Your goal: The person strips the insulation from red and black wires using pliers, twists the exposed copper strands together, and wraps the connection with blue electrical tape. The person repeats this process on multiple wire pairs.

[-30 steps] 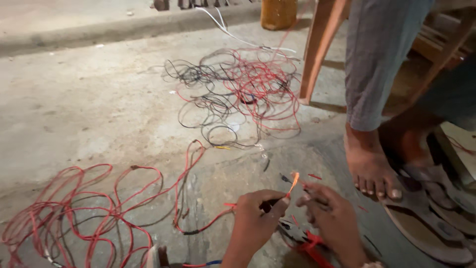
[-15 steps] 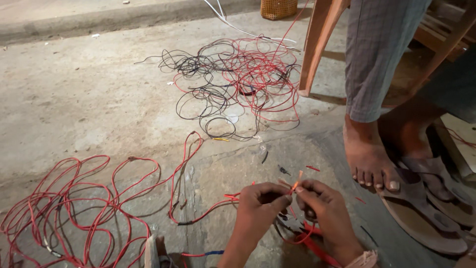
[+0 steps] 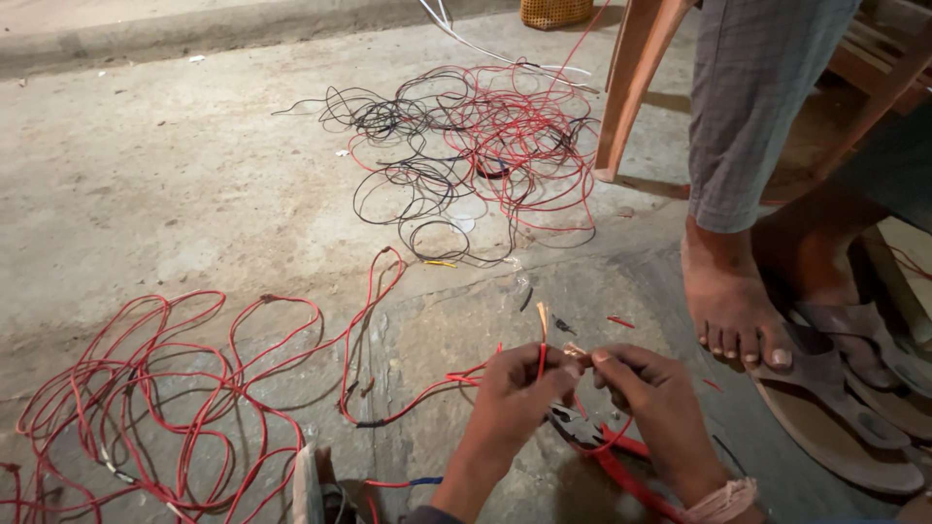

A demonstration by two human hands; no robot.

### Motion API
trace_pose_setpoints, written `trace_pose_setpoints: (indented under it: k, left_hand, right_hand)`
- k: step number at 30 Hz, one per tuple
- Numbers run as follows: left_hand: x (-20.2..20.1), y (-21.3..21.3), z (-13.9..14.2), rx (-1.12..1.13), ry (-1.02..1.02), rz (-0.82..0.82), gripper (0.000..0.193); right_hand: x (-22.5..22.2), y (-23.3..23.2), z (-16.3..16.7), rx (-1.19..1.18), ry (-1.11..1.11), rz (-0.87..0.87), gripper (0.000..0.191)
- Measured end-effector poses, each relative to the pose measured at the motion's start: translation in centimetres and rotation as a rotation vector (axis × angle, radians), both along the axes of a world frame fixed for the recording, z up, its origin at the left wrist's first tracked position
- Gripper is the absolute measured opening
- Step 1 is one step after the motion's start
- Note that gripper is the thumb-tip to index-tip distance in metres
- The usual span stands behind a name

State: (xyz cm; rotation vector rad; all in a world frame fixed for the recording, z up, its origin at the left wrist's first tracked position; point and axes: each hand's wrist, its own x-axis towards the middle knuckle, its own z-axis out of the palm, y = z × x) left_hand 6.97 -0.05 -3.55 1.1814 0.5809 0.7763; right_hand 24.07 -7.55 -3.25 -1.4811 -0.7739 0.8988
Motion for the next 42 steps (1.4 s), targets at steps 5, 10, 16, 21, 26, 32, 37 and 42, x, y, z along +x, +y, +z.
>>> trace_pose_setpoints:
  k: [5,10,16,21,26,32,37,42]
  left_hand:
    - [-0.2,0.1,0.2,-0.096,-0.026,-0.008,0.037]
    - [0.5,-0.2,0.4,0.097,0.114,0.046,0.019]
    - [-0.4,0.0,0.9,-0.078,0.188,-0.006,0.015]
    - [-0.1,0.0,1.0,-0.123,0.138,0.022,0.016]
    - [0.0,-0.1,0.6,-0.032,0.078,0.022,0.021]
    - [0.0,0.1,0.4,0.073,0.01,0.016,0.023]
    - [0.3,-0.2,0.7,0.163,0.101,0.112,0.017]
    - [0.2,-0.2,0.8,0.323,0.235,0.166,0.017]
  right_hand:
    - [-0.4,0.2,0.6,-0.034,0.034,-0.039,0.025]
    - [-0.4,0.5,0.4,0.002,-0.029,-0.016,0.024]
    - [-0.3,0.2,-0.2,0.073,-0.121,0.058,0.017]
    - [-0.3,0.0,-0.2,-0.004,-0.041,0.055,0.017]
    - [-0.2,0.0,0.3,-0.002,0.047,0.07,0.02]
    - [-0.5,-0.2,1.4,-0.015,0.014,0.082,0.023]
    - [-0.4,-0.2,1.7,-0.058,-0.095,0.088,0.025]
    - [0.1,0.1,1.4,-0.04,-0.14,0.13,0.024]
